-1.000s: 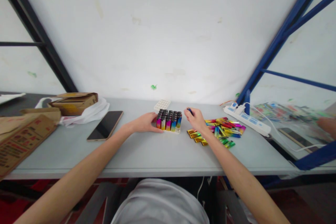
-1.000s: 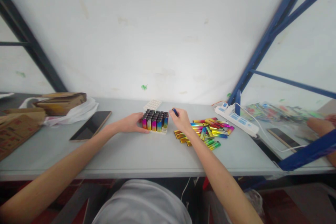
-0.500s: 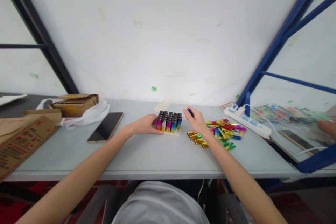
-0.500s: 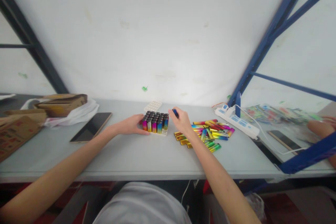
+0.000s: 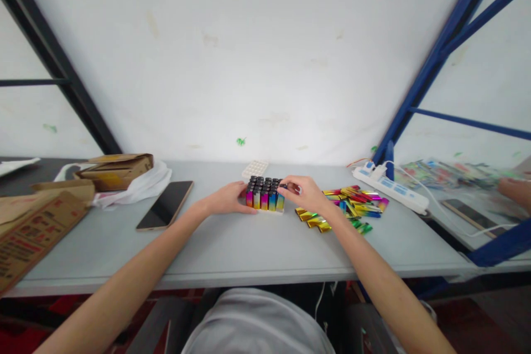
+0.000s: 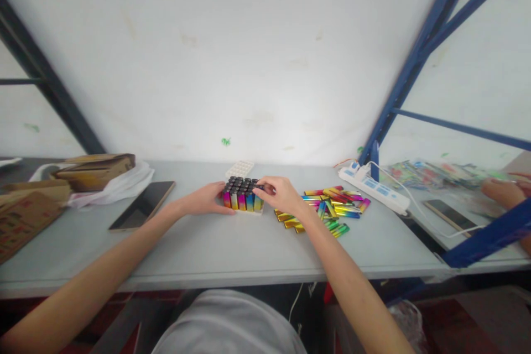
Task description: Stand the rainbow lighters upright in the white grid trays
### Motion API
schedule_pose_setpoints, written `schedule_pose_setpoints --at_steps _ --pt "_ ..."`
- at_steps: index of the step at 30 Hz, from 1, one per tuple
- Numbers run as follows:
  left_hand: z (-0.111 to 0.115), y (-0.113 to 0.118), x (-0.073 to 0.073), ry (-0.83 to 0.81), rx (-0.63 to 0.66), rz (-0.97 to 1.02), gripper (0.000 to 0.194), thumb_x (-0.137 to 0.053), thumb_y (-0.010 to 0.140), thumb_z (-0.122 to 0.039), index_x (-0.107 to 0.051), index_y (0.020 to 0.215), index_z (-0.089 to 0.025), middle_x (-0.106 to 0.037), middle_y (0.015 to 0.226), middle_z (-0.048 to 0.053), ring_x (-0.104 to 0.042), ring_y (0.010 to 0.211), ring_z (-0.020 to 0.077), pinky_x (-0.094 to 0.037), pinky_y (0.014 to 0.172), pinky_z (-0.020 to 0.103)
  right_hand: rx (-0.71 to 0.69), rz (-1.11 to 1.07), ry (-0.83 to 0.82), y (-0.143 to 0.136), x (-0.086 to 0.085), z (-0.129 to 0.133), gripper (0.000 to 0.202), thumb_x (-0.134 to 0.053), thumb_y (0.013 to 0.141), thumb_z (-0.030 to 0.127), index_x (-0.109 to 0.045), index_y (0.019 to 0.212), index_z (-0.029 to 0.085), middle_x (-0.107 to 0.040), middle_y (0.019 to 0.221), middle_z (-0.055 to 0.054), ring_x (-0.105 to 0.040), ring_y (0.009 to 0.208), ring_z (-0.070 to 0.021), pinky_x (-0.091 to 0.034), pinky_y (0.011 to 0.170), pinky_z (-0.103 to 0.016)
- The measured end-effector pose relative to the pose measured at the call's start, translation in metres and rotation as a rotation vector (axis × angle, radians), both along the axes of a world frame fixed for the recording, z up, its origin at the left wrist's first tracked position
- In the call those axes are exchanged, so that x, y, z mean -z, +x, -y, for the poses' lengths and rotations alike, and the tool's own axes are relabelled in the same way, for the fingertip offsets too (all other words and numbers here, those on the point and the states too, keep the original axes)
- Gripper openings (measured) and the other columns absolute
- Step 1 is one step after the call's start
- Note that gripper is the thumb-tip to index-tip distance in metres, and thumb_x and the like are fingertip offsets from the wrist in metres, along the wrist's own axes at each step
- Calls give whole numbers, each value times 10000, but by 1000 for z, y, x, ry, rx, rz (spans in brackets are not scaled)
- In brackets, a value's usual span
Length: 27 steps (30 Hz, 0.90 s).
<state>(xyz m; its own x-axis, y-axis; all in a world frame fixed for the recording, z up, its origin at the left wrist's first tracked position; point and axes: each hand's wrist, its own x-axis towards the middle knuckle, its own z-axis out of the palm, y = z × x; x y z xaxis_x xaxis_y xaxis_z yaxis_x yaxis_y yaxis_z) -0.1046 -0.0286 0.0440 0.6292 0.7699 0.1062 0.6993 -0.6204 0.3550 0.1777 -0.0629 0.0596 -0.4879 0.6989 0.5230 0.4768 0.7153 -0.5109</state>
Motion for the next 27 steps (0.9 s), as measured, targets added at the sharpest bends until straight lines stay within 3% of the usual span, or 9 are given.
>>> schedule_pose_setpoints --at_steps 5,17,27 --pt "1 0 0 3 -11 2 679 -713 699 -706 -655 1089 -153 -705 1074 104 -662 987 306 -504 885 365 -18 70 -25 3 7 -6 237 -622 932 401 -670 1030 190 -556 656 39 -490 596 -125 -374 605 -250" --pt "1 0 0 9 -8 -44 657 -680 722 -725 -649 1048 -156 -685 1009 95 -645 928 289 -500 829 354 -54 54 -163 7 -3 1 292 -652 917 460 -698 1030 195 -641 714 13 -567 641 -139 -431 627 -251" --pt "2 0 -1 -2 -5 11 662 -696 702 -713 -645 1071 -166 -697 1057 101 -646 984 303 -500 873 362 10 38 -68 10 -4 1 277 -659 915 456 -694 1011 199 -647 719 5 -580 668 -150 -452 668 -261"
